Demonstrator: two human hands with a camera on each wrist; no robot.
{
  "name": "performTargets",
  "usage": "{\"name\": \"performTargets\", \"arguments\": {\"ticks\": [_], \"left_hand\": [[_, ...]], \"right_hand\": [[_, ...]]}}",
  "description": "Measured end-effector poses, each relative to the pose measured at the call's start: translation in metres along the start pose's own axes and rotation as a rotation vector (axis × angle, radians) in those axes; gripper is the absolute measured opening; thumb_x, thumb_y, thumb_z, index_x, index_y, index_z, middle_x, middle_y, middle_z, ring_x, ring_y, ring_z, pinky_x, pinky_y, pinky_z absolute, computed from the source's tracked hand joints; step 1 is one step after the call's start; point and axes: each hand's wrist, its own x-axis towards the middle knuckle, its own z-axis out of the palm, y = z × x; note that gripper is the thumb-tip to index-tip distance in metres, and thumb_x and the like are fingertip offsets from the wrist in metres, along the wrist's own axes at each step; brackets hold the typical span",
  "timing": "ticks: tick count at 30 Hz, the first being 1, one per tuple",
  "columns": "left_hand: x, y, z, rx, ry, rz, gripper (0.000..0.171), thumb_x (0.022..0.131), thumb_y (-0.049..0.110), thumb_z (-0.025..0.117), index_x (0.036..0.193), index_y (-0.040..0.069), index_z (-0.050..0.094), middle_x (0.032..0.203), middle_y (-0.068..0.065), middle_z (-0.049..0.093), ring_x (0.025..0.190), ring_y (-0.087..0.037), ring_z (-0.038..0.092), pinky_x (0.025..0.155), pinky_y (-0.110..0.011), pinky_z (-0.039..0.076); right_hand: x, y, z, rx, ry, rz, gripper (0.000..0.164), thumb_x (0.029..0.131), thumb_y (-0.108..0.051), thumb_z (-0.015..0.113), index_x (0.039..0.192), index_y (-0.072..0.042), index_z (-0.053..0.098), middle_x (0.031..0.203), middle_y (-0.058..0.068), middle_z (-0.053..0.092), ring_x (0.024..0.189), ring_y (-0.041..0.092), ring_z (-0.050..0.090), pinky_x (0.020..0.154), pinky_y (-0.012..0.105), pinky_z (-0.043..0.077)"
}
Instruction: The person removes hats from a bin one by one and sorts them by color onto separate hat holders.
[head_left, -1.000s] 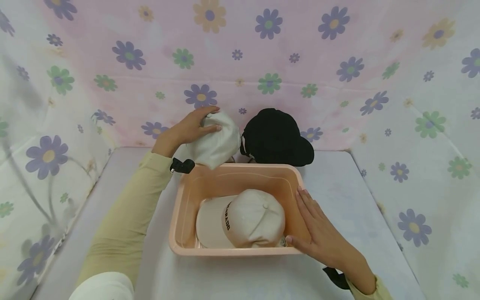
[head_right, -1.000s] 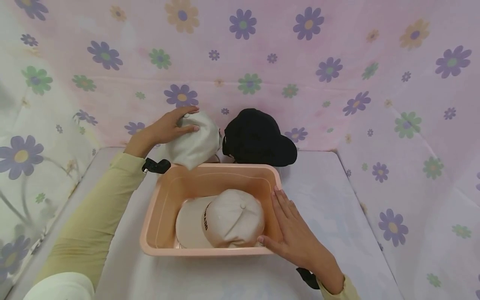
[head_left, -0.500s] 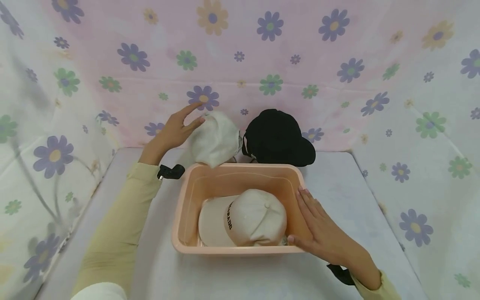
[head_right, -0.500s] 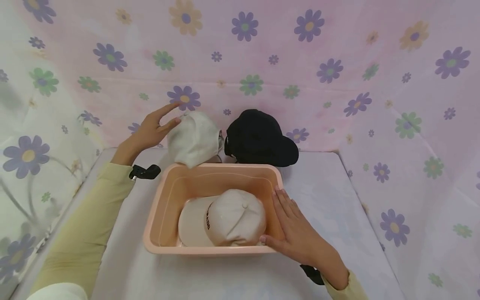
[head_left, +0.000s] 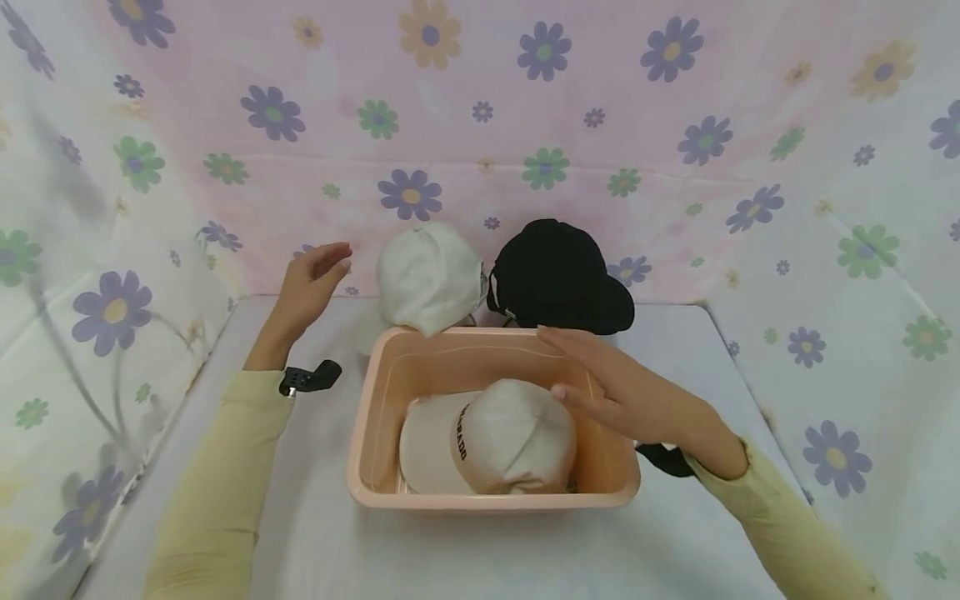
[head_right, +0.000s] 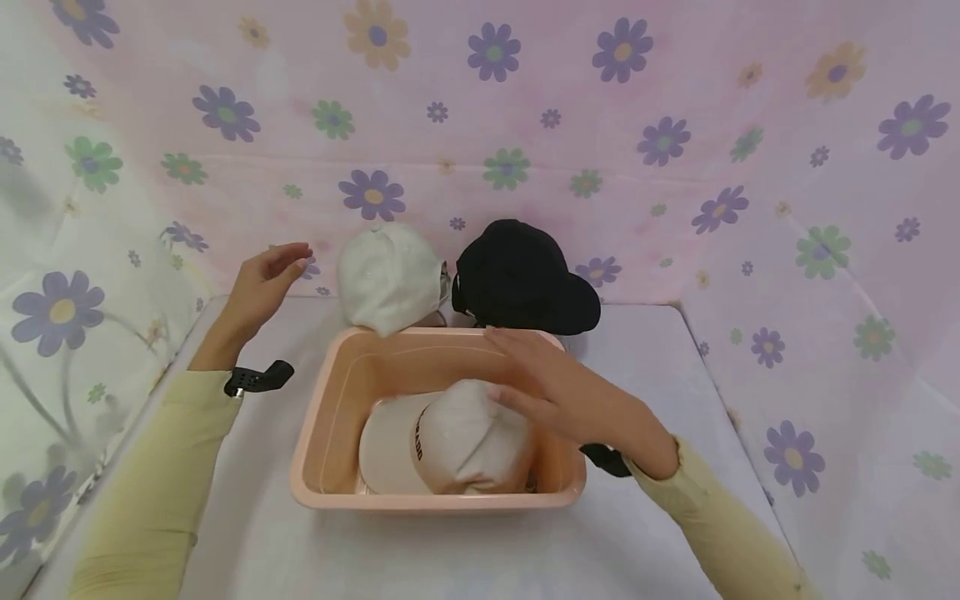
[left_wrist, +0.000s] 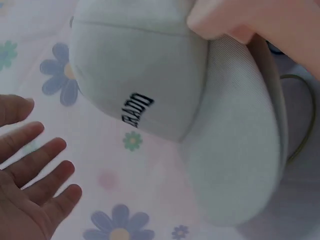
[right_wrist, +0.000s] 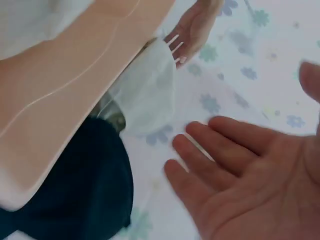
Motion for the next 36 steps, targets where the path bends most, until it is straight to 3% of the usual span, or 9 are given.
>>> {"name": "performTargets", "arguments": {"ticks": [4, 7, 15, 20, 23, 27, 29, 31, 36], "left_hand": [[-0.01, -0.019, 0.003, -0.051, -0.006, -0.107, 0.052, 0.109, 0.025, 0.047, 0.152, -0.003, 0.042, 0.152, -0.024, 0.047, 0.141, -0.038, 0.045, 0.117, -0.053, 0.037], [-0.017, -0.033, 0.011, -0.081, -0.03, -0.178, 0.054, 0.109, 0.023, 0.046, 0.154, -0.006, 0.036, 0.153, -0.028, 0.044, 0.141, -0.04, 0.044, 0.116, -0.054, 0.037], [-0.033, -0.061, 0.041, -0.12, -0.153, -0.405, 0.065, 0.108, 0.02, 0.046, 0.153, -0.018, 0.02, 0.151, -0.04, 0.036, 0.138, -0.048, 0.044, 0.113, -0.053, 0.042], [-0.038, -0.071, 0.053, -0.274, -0.035, -0.507, 0.057, 0.106, 0.015, 0.048, 0.15, -0.018, 0.032, 0.148, -0.037, 0.041, 0.124, -0.035, 0.055, 0.102, -0.036, 0.053], [-0.038, -0.075, 0.053, -0.401, 0.034, -0.579, 0.056, 0.105, 0.015, 0.052, 0.148, -0.017, 0.037, 0.146, -0.033, 0.045, 0.102, -0.016, 0.064, 0.087, -0.022, 0.058], [-0.037, -0.075, 0.047, -0.562, 0.069, -0.671, 0.057, 0.103, 0.012, 0.057, 0.147, -0.018, 0.037, 0.109, -0.019, 0.067, 0.075, -0.002, 0.067, 0.073, -0.018, 0.059], [-0.036, -0.075, 0.044, -0.62, 0.073, -0.71, 0.053, 0.102, 0.009, 0.059, 0.144, -0.017, 0.04, 0.088, -0.005, 0.069, 0.069, -0.003, 0.068, 0.07, -0.019, 0.06], [-0.035, -0.075, 0.041, -0.652, 0.075, -0.744, 0.043, 0.101, 0.007, 0.06, 0.137, -0.012, 0.046, 0.075, 0.001, 0.067, 0.067, -0.005, 0.069, 0.069, -0.02, 0.06], [-0.032, -0.074, 0.035, -0.621, 0.083, -0.764, 0.021, 0.099, 0.003, 0.062, 0.117, -0.007, 0.056, 0.071, 0.002, 0.067, 0.064, -0.006, 0.069, 0.067, -0.02, 0.06]], "right_hand": [[0.049, -0.001, -0.005, 0.156, 0.078, -0.081, 0.054, 0.107, -0.027, 0.053, 0.156, -0.007, 0.039, 0.159, 0.01, 0.041, 0.146, 0.029, 0.04, 0.118, 0.053, 0.035], [0.082, 0.004, -0.001, 0.267, 0.14, -0.067, 0.048, 0.109, -0.022, 0.05, 0.152, -0.002, 0.043, 0.154, 0.014, 0.047, 0.141, 0.029, 0.048, 0.115, 0.047, 0.042], [0.141, 0.02, 0.015, 0.34, 0.177, 0.19, 0.054, 0.11, -0.033, 0.045, 0.155, -0.005, 0.039, 0.153, 0.014, 0.048, 0.136, 0.028, 0.051, 0.112, 0.047, 0.044], [0.163, 0.022, 0.023, 0.473, 0.112, 0.313, 0.06, 0.11, -0.031, 0.045, 0.16, -0.002, 0.028, 0.162, 0.016, 0.035, 0.145, 0.03, 0.043, 0.117, 0.045, 0.039], [0.173, 0.022, 0.024, 0.554, 0.093, 0.352, 0.059, 0.11, -0.028, 0.044, 0.159, -0.001, 0.027, 0.163, 0.017, 0.032, 0.144, 0.031, 0.044, 0.118, 0.044, 0.038], [0.184, 0.022, 0.022, 0.633, 0.097, 0.41, 0.053, 0.11, -0.028, 0.044, 0.154, 0.002, 0.038, 0.157, 0.018, 0.042, 0.137, 0.032, 0.051, 0.117, 0.043, 0.039], [0.189, 0.022, 0.019, 0.668, 0.103, 0.444, 0.053, 0.11, -0.029, 0.045, 0.152, 0.003, 0.041, 0.155, 0.018, 0.044, 0.136, 0.033, 0.051, 0.117, 0.044, 0.039], [0.193, 0.022, 0.017, 0.694, 0.108, 0.479, 0.054, 0.11, -0.031, 0.046, 0.151, 0.004, 0.042, 0.155, 0.018, 0.043, 0.135, 0.033, 0.05, 0.118, 0.044, 0.038], [0.201, 0.024, 0.014, 0.762, 0.123, 0.503, 0.052, 0.11, -0.03, 0.046, 0.143, 0.009, 0.048, 0.15, 0.02, 0.045, 0.135, 0.033, 0.048, 0.117, 0.045, 0.038]]}}
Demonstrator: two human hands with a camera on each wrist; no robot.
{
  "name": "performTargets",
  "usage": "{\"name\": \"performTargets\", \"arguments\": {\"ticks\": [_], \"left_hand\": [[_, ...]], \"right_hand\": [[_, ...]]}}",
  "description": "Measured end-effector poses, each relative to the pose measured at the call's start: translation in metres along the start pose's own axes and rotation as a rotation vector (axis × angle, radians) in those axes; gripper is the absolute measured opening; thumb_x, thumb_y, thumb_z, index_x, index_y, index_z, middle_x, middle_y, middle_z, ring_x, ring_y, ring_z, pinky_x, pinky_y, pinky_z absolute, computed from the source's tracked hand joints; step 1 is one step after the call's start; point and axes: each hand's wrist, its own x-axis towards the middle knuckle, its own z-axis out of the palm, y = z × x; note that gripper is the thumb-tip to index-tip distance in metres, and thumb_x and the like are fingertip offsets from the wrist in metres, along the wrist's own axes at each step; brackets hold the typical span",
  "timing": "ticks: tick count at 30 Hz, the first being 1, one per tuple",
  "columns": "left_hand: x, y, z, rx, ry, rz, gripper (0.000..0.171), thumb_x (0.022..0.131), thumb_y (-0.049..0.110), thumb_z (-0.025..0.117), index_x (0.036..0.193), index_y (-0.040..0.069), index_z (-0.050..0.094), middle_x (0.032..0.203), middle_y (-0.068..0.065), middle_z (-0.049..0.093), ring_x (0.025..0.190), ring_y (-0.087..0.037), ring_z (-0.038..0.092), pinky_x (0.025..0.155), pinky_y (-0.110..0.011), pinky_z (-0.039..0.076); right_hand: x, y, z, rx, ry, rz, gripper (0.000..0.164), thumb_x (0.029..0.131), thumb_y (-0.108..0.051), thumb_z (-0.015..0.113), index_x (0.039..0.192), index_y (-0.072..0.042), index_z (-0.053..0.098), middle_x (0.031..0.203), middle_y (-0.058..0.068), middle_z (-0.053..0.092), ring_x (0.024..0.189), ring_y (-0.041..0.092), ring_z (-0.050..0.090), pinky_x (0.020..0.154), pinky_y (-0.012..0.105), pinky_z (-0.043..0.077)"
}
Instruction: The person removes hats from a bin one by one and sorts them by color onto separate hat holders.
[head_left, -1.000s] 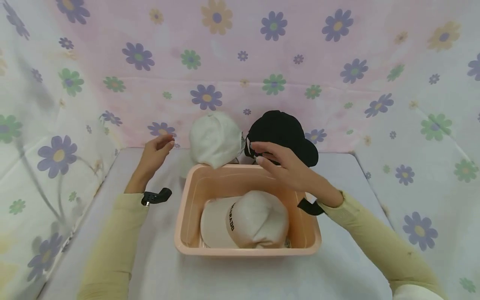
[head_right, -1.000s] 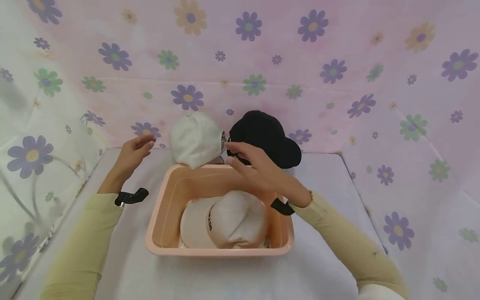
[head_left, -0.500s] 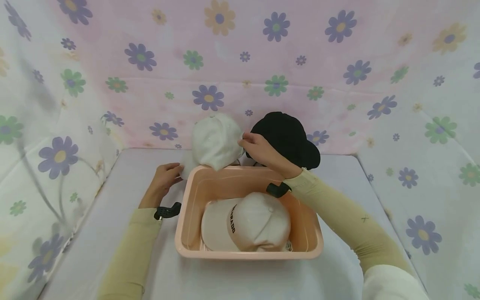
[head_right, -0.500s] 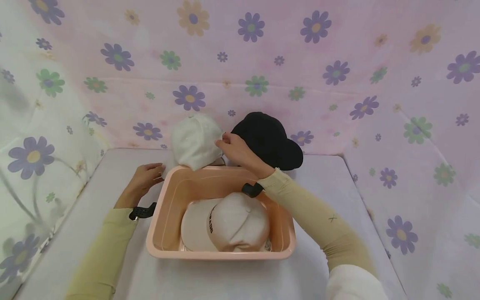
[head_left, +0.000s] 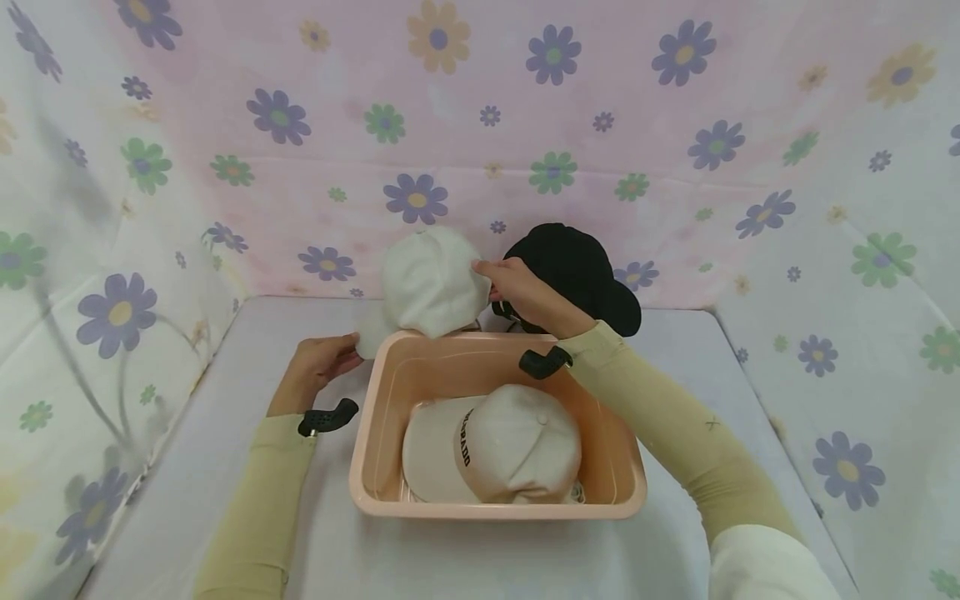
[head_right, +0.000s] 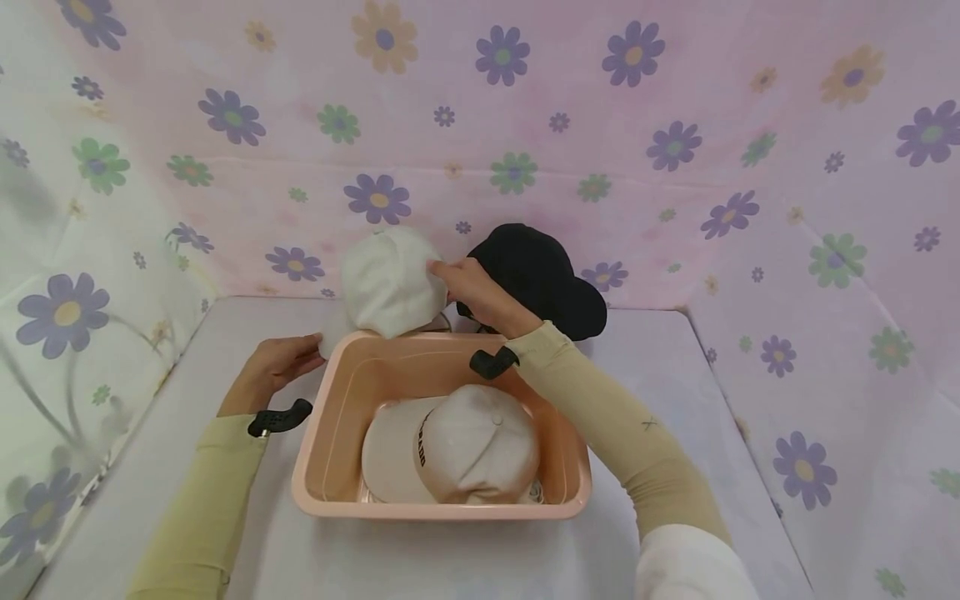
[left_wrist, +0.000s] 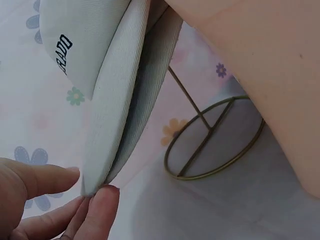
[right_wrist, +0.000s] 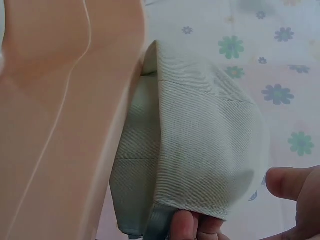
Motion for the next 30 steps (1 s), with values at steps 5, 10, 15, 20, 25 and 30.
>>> {"name": "performTargets", "arguments": {"ticks": [5, 10, 15, 20, 25, 30], "left_hand": [[-0.007, 0.004, -0.001, 0.072, 0.031, 0.074, 0.039, 0.096, -0.001, 0.062, 0.13, -0.018, 0.054, 0.067, 0.002, 0.068, 0.061, -0.004, 0.069, 0.065, -0.02, 0.06], [-0.015, 0.011, 0.0, 0.153, 0.085, 0.125, 0.049, 0.097, 0.004, 0.064, 0.136, -0.021, 0.049, 0.071, 0.004, 0.065, 0.061, -0.002, 0.068, 0.067, -0.019, 0.059], [-0.016, 0.017, -0.003, -0.064, -0.017, 0.073, 0.035, 0.099, 0.006, 0.063, 0.13, -0.008, 0.056, 0.078, 0.005, 0.066, 0.071, -0.002, 0.068, 0.073, -0.019, 0.06], [-0.01, 0.015, -0.004, -0.318, -0.138, -0.042, 0.01, 0.103, 0.008, 0.058, 0.095, 0.008, 0.063, 0.082, 0.004, 0.066, 0.077, -0.004, 0.062, 0.07, -0.015, 0.055], [0.0, 0.009, 0.002, -0.323, -0.143, 0.005, 0.015, 0.104, 0.007, 0.056, 0.092, 0.007, 0.064, 0.073, 0.003, 0.06, 0.067, -0.004, 0.054, 0.059, -0.015, 0.049], [0.009, 0.008, 0.005, -0.344, -0.093, 0.101, 0.049, 0.103, 0.007, 0.057, 0.149, 0.0, 0.042, 0.095, 0.004, 0.062, 0.082, -0.002, 0.062, 0.071, -0.013, 0.055]], "right_hand": [[0.003, -0.002, 0.0, 0.04, 0.01, -0.002, 0.049, 0.109, -0.029, 0.048, 0.138, 0.011, 0.053, 0.147, 0.02, 0.049, 0.133, 0.033, 0.052, 0.115, 0.044, 0.041], [0.006, -0.007, 0.002, 0.073, 0.037, 0.033, 0.059, 0.108, -0.032, 0.05, 0.149, 0.008, 0.037, 0.155, 0.019, 0.037, 0.139, 0.032, 0.048, 0.117, 0.043, 0.04], [0.011, -0.009, 0.003, 0.131, 0.063, 0.068, 0.07, 0.108, -0.033, 0.051, 0.159, 0.003, 0.019, 0.163, 0.017, 0.027, 0.145, 0.03, 0.042, 0.118, 0.04, 0.038], [0.017, -0.006, 0.005, 0.205, 0.072, 0.06, 0.07, 0.107, -0.031, 0.053, 0.159, 0.002, 0.02, 0.165, 0.015, 0.027, 0.149, 0.029, 0.037, 0.119, 0.038, 0.036], [0.019, -0.003, 0.006, 0.249, 0.078, 0.015, 0.065, 0.107, -0.028, 0.054, 0.157, 0.005, 0.027, 0.162, 0.016, 0.033, 0.145, 0.029, 0.043, 0.117, 0.04, 0.039], [0.022, -0.002, 0.004, 0.279, 0.086, -0.01, 0.063, 0.106, -0.028, 0.057, 0.154, 0.006, 0.033, 0.158, 0.017, 0.039, 0.139, 0.031, 0.049, 0.115, 0.044, 0.042]]}}
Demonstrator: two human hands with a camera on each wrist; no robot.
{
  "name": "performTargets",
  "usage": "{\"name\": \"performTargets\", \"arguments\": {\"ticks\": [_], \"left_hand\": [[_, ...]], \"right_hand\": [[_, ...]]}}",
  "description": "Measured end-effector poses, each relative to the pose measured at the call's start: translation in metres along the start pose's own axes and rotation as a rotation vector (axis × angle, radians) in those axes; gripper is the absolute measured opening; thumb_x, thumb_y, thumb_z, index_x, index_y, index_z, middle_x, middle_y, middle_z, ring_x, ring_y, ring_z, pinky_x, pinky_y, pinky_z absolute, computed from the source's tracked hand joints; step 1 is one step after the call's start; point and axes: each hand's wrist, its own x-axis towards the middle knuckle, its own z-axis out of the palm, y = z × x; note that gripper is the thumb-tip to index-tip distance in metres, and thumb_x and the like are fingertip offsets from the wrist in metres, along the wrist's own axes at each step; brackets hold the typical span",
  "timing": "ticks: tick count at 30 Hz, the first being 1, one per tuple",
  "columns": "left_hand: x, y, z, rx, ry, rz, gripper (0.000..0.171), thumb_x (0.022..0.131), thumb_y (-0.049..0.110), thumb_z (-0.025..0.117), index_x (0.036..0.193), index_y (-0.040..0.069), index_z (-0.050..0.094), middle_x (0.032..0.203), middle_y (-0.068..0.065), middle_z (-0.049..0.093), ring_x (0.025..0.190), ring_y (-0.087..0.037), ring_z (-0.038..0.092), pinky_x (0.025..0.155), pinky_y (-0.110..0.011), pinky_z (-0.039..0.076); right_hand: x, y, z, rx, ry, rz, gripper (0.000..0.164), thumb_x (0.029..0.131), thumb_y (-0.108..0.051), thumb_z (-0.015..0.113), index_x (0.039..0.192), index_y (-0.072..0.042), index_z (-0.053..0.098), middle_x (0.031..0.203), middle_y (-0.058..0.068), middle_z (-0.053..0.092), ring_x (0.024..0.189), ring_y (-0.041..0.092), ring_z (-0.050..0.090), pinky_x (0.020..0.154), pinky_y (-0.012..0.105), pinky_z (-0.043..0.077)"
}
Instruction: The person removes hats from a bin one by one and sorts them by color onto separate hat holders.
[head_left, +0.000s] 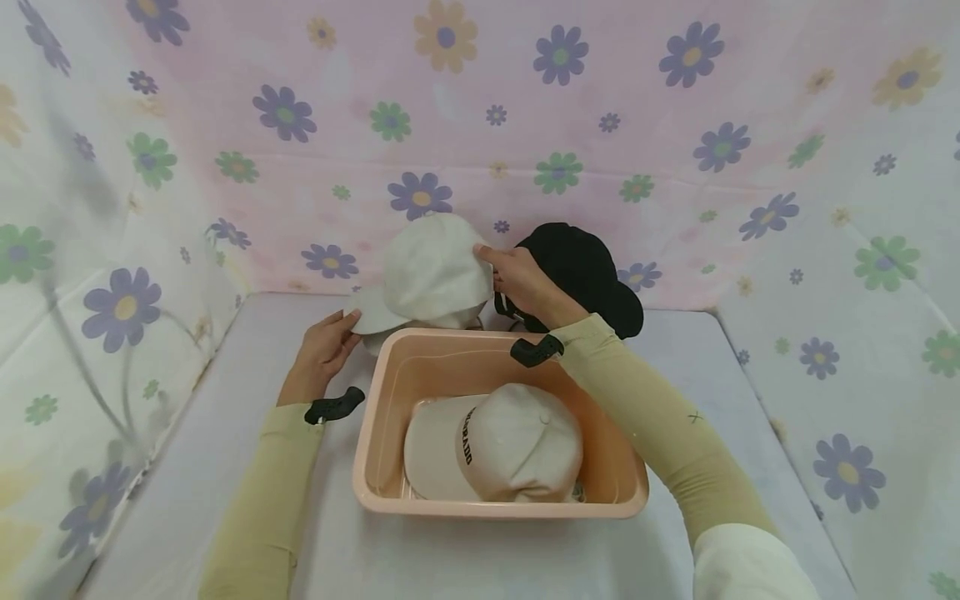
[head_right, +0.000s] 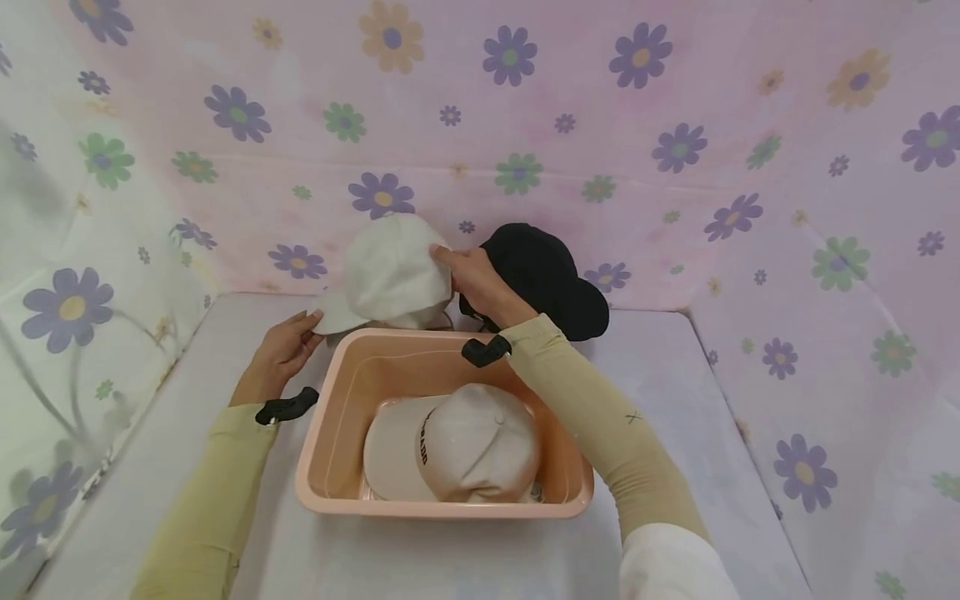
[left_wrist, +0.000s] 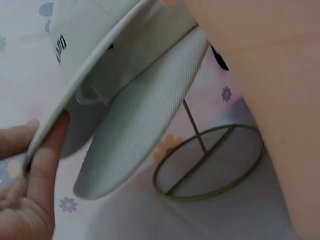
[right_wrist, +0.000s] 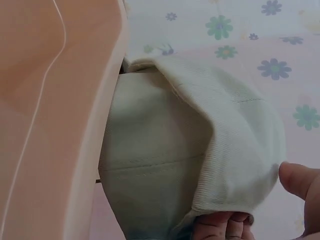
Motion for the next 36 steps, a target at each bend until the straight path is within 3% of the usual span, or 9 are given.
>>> {"name": "performTargets", "arguments": {"ticks": [2, 5, 9, 14, 16, 19, 23, 31, 36], "left_hand": [[0.003, 0.0, -0.001, 0.019, 0.004, 0.041, 0.064, 0.103, 0.007, 0.057, 0.159, 0.0, 0.026, 0.106, 0.003, 0.059, 0.089, -0.002, 0.063, 0.074, -0.013, 0.055], [0.005, 0.0, -0.004, 0.07, 0.007, 0.078, 0.067, 0.103, 0.01, 0.058, 0.16, 0.001, 0.024, 0.113, 0.002, 0.055, 0.093, -0.003, 0.062, 0.076, -0.012, 0.056], [0.006, -0.004, -0.007, 0.128, 0.006, 0.081, 0.069, 0.102, 0.013, 0.06, 0.16, 0.001, 0.025, 0.111, 0.003, 0.056, 0.092, -0.003, 0.062, 0.076, -0.013, 0.056], [0.008, -0.012, -0.014, 0.171, 0.01, 0.031, 0.069, 0.103, 0.012, 0.06, 0.16, 0.0, 0.024, 0.11, 0.003, 0.056, 0.089, -0.001, 0.063, 0.076, -0.013, 0.056], [0.009, -0.017, -0.017, 0.188, 0.005, 0.023, 0.069, 0.103, 0.012, 0.06, 0.16, 0.0, 0.024, 0.107, 0.004, 0.057, 0.088, -0.001, 0.063, 0.076, -0.013, 0.056], [0.01, -0.024, -0.02, 0.196, -0.006, 0.026, 0.069, 0.103, 0.012, 0.06, 0.16, -0.002, 0.024, 0.102, 0.007, 0.06, 0.086, -0.001, 0.064, 0.076, -0.014, 0.056], [0.01, -0.026, -0.017, 0.225, 0.018, 0.035, 0.07, 0.101, 0.016, 0.063, 0.159, -0.002, 0.028, 0.108, 0.003, 0.06, 0.087, -0.001, 0.065, 0.076, -0.014, 0.057], [0.008, -0.022, -0.009, 0.413, 0.094, 0.031, 0.078, 0.097, 0.02, 0.071, 0.157, -0.005, 0.029, 0.144, -0.026, 0.047, 0.073, 0.002, 0.067, 0.07, -0.013, 0.057], [0.004, -0.021, -0.01, 0.475, 0.09, 0.04, 0.08, 0.095, 0.021, 0.073, 0.155, -0.01, 0.029, 0.115, -0.019, 0.062, 0.066, 0.0, 0.068, 0.066, -0.016, 0.058]], "right_hand": [[0.0, 0.0, -0.001, 0.01, 0.006, -0.003, 0.068, 0.105, -0.028, 0.059, 0.156, 0.005, 0.029, 0.162, 0.015, 0.032, 0.145, 0.029, 0.042, 0.118, 0.044, 0.037], [0.0, 0.0, -0.001, 0.004, 0.008, -0.025, 0.072, 0.102, -0.028, 0.063, 0.157, 0.004, 0.028, 0.166, 0.013, 0.027, 0.15, 0.028, 0.035, 0.121, 0.044, 0.032], [0.003, 0.004, -0.003, -0.06, 0.004, -0.058, 0.065, 0.099, -0.028, 0.069, 0.15, 0.003, 0.043, 0.157, 0.013, 0.042, 0.144, 0.027, 0.043, 0.118, 0.044, 0.038], [0.004, 0.013, -0.005, -0.107, -0.037, -0.094, 0.054, 0.096, -0.025, 0.073, 0.141, -0.001, 0.055, 0.137, 0.013, 0.06, 0.125, 0.026, 0.059, 0.106, 0.041, 0.05], [0.004, 0.018, -0.006, -0.141, -0.058, -0.119, 0.043, 0.096, -0.025, 0.073, 0.128, -0.001, 0.06, 0.114, 0.012, 0.066, 0.098, 0.022, 0.066, 0.092, 0.035, 0.055], [0.001, 0.021, -0.007, -0.194, -0.069, -0.139, 0.042, 0.095, -0.025, 0.074, 0.124, -0.001, 0.056, 0.11, 0.013, 0.063, 0.09, 0.021, 0.061, 0.085, 0.033, 0.053], [-0.001, 0.022, -0.006, -0.245, -0.069, -0.133, 0.061, 0.094, -0.026, 0.075, 0.14, -0.002, 0.045, 0.132, 0.016, 0.054, 0.108, 0.026, 0.058, 0.097, 0.039, 0.051], [-0.002, 0.026, -0.007, -0.376, -0.042, -0.123, 0.088, 0.089, -0.031, 0.081, 0.153, -0.003, 0.027, 0.153, 0.018, 0.036, 0.132, 0.032, 0.049, 0.107, 0.045, 0.047], [-0.003, 0.028, -0.006, -0.471, -0.032, -0.137, 0.088, 0.088, -0.034, 0.08, 0.149, -0.001, 0.026, 0.15, 0.021, 0.033, 0.124, 0.029, 0.044, 0.097, 0.04, 0.046]]}}
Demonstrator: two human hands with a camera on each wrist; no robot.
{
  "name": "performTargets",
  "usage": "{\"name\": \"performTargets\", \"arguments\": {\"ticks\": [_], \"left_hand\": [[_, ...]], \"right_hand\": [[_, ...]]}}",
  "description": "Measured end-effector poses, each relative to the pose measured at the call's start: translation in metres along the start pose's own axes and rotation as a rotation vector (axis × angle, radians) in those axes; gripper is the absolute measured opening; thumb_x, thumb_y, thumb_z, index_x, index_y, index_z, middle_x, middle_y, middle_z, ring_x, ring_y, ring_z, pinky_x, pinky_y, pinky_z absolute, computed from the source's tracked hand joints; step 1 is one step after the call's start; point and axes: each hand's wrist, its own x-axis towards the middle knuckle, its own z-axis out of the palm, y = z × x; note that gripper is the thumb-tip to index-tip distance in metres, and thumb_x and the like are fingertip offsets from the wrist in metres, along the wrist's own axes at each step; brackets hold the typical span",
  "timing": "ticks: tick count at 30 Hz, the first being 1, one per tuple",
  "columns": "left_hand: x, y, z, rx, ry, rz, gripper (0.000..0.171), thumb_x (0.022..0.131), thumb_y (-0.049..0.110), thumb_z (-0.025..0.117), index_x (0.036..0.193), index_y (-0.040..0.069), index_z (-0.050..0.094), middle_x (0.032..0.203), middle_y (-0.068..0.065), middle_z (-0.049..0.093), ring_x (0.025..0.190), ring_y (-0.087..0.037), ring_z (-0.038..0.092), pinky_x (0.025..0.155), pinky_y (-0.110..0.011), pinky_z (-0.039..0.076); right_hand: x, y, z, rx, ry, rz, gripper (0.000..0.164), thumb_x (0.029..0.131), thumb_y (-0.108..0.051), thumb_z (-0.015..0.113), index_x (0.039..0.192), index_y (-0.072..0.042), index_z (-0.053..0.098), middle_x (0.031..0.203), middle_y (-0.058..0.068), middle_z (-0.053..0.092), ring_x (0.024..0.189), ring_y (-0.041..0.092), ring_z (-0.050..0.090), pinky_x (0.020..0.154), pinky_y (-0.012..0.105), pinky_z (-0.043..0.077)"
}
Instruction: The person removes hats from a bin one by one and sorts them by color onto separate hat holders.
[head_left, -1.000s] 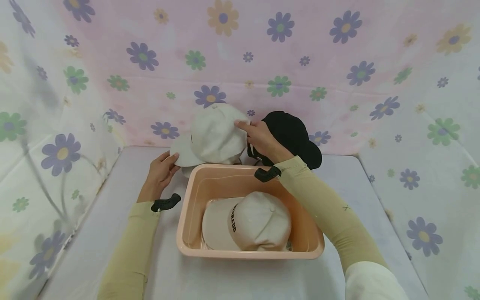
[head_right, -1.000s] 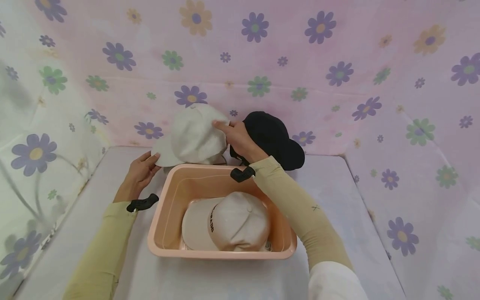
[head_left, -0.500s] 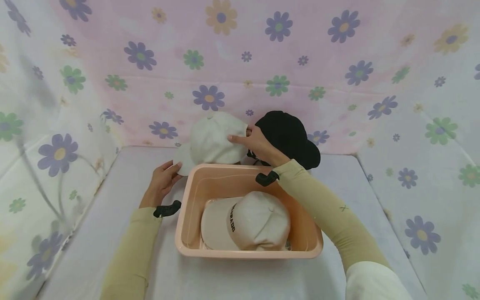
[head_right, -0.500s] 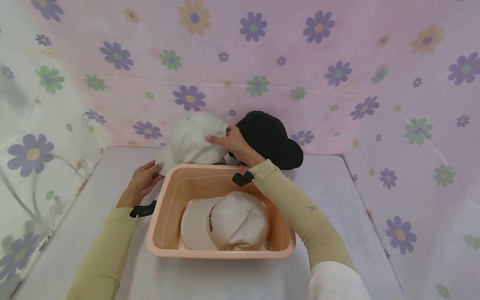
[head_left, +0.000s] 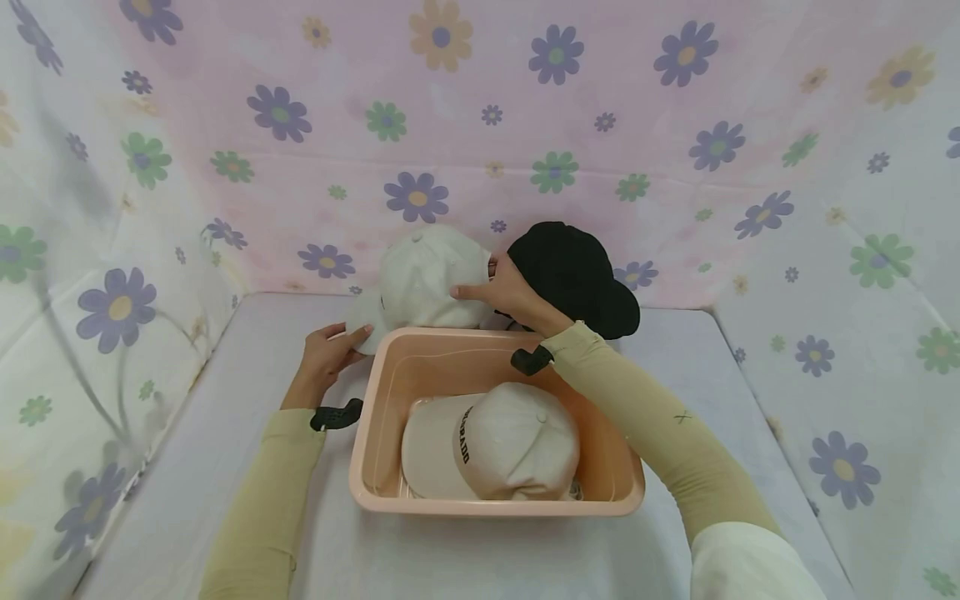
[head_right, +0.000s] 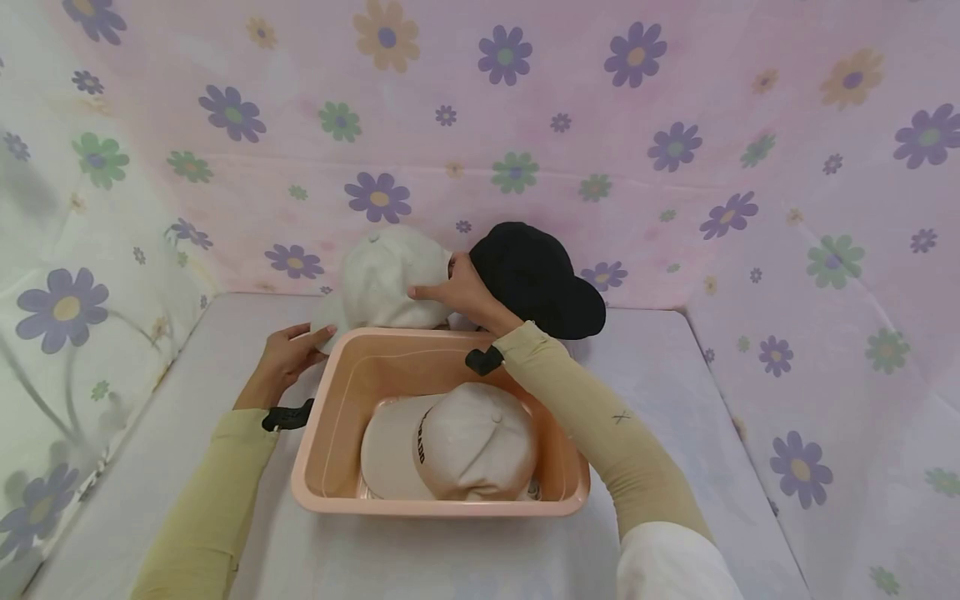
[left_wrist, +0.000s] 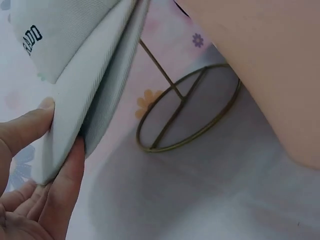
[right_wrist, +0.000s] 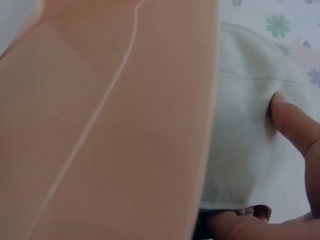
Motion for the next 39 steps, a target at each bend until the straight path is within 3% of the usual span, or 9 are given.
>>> {"name": "performTargets", "arguments": {"ticks": [3, 5, 9, 12, 17, 20, 25, 29, 39], "left_hand": [[-0.003, 0.002, -0.003, 0.065, -0.009, -0.006, 0.084, 0.094, 0.026, 0.074, 0.154, -0.01, 0.028, 0.091, -0.004, 0.064, 0.06, -0.001, 0.068, 0.066, -0.019, 0.059], [-0.007, 0.005, -0.007, 0.142, -0.033, -0.006, 0.085, 0.095, 0.029, 0.074, 0.154, -0.01, 0.027, 0.089, -0.006, 0.068, 0.062, -0.003, 0.07, 0.069, -0.022, 0.06], [-0.019, 0.014, -0.01, 0.387, -0.095, 0.015, 0.081, 0.098, 0.029, 0.068, 0.153, -0.013, 0.026, 0.12, -0.031, 0.066, 0.094, -0.024, 0.075, 0.09, -0.036, 0.06], [-0.028, 0.022, -0.009, 0.61, -0.122, 0.054, 0.08, 0.099, 0.031, 0.063, 0.153, -0.014, 0.024, 0.143, -0.039, 0.048, 0.124, -0.044, 0.059, 0.104, -0.051, 0.051], [-0.043, 0.042, -0.001, 0.811, -0.1, 0.195, 0.08, 0.099, 0.032, 0.06, 0.154, -0.014, 0.023, 0.148, -0.042, 0.037, 0.136, -0.055, 0.04, 0.108, -0.063, 0.041], [-0.051, 0.053, 0.003, 0.829, -0.073, 0.305, 0.076, 0.1, 0.029, 0.06, 0.153, -0.012, 0.026, 0.148, -0.041, 0.038, 0.136, -0.055, 0.04, 0.108, -0.064, 0.04], [-0.061, 0.069, 0.009, 0.738, -0.053, 0.564, 0.058, 0.101, 0.018, 0.06, 0.149, -0.008, 0.041, 0.147, -0.034, 0.047, 0.135, -0.051, 0.046, 0.11, -0.063, 0.04], [-0.066, 0.083, 0.018, 0.632, -0.096, 0.767, 0.046, 0.101, 0.011, 0.061, 0.143, -0.004, 0.052, 0.144, -0.025, 0.055, 0.134, -0.043, 0.051, 0.113, -0.058, 0.04], [-0.1, 0.116, 0.06, 0.48, -0.299, 0.934, 0.043, 0.1, 0.008, 0.064, 0.141, 0.001, 0.057, 0.141, -0.016, 0.061, 0.137, -0.031, 0.053, 0.117, -0.048, 0.038]], "right_hand": [[-0.002, -0.001, 0.0, 0.022, -0.01, -0.005, 0.083, 0.089, -0.03, 0.08, 0.148, -0.001, 0.028, 0.147, 0.021, 0.038, 0.122, 0.029, 0.049, 0.097, 0.039, 0.048], [-0.005, -0.003, -0.001, 0.029, -0.036, -0.008, 0.083, 0.09, -0.026, 0.079, 0.149, -0.002, 0.027, 0.147, 0.021, 0.041, 0.124, 0.032, 0.052, 0.1, 0.043, 0.05], [-0.015, -0.013, -0.006, -0.096, -0.109, -0.006, 0.097, 0.09, -0.026, 0.079, 0.159, -0.004, 0.014, 0.16, 0.019, 0.031, 0.142, 0.033, 0.041, 0.112, 0.048, 0.043], [-0.025, -0.02, -0.013, -0.243, -0.185, -0.027, 0.106, 0.091, -0.028, 0.077, 0.163, -0.005, 0.004, 0.167, 0.016, 0.019, 0.151, 0.031, 0.028, 0.119, 0.047, 0.035], [-0.05, -0.026, -0.027, -0.428, -0.303, -0.114, 0.11, 0.095, -0.031, 0.071, 0.161, -0.003, -0.013, 0.17, 0.016, -0.001, 0.158, 0.033, 0.003, 0.126, 0.052, 0.015], [-0.07, -0.029, -0.036, -0.472, -0.327, -0.172, 0.107, 0.098, -0.035, 0.068, 0.161, -0.006, -0.013, 0.171, 0.013, -0.008, 0.158, 0.034, -0.007, 0.126, 0.056, 0.005], [-0.106, -0.038, -0.048, -0.502, -0.281, -0.289, 0.092, 0.1, -0.039, 0.065, 0.165, -0.014, 0.005, 0.172, 0.007, 0.005, 0.158, 0.03, 0.004, 0.125, 0.057, 0.013], [-0.138, -0.049, -0.059, -0.533, -0.226, -0.342, 0.087, 0.1, -0.047, 0.063, 0.165, -0.023, 0.01, 0.171, 0.0, 0.011, 0.157, 0.024, 0.01, 0.124, 0.056, 0.019], [-0.207, -0.041, -0.083, -0.598, -0.186, -0.403, 0.09, 0.102, -0.04, 0.062, 0.165, -0.029, -0.001, 0.171, -0.008, -0.007, 0.158, 0.02, -0.008, 0.123, 0.064, 0.012]]}}
